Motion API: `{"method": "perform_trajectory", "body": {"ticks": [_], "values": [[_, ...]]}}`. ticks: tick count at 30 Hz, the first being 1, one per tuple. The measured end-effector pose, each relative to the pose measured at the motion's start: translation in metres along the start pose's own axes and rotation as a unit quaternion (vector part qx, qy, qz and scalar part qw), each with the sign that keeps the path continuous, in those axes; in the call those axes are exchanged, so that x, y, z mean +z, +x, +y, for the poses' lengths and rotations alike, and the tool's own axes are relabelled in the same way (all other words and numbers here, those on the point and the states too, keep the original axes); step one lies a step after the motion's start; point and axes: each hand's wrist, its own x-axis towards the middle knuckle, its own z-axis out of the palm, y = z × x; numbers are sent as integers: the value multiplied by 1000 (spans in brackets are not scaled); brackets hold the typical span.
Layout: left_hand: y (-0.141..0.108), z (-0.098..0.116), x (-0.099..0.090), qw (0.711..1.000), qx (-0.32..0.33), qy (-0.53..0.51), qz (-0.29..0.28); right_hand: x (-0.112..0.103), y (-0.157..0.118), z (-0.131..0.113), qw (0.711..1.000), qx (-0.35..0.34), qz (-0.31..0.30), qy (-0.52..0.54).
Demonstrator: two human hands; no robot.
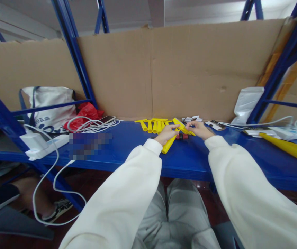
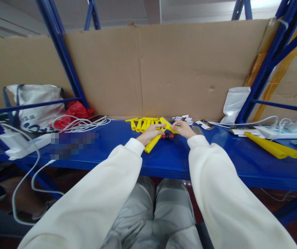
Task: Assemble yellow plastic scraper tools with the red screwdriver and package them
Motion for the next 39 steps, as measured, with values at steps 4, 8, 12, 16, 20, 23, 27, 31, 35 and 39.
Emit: {"method": "perform_trajectory", "body": {"ticks": [4,8,12,16,20,23,27,31,35,39], "values": [[-1,2,0,999,22,20,-15,0,2,3,1000,-15,-5,-6],[-1,1,-1,999,38,33,-21,0,8,12,999,-48,-7,-4],[0,0,-1,998,47,35,-22,0,10,16,998,-60,-3,-13],[1,0,-1,998,49,39,-18,1,8,14,999,-36,-1,-19],[3,-2,-1,998,53,37,-23,3,7,13,999,-20,19,-16],[5,-5,-2,997,60,34,-25,4,8,13,999,-18,29,-14],[7,-7,-3,997,64,32,-26,6,8,14,999,-18,35,-11],[8,-8,-3,997,62,24,-29,5,8,14,999,-31,26,-10],[10,-9,-3,997,63,31,-20,5,8,14,998,-58,19,-34],[11,-10,-3,997,61,40,-19,11,8,13,996,-45,48,-59]]}}
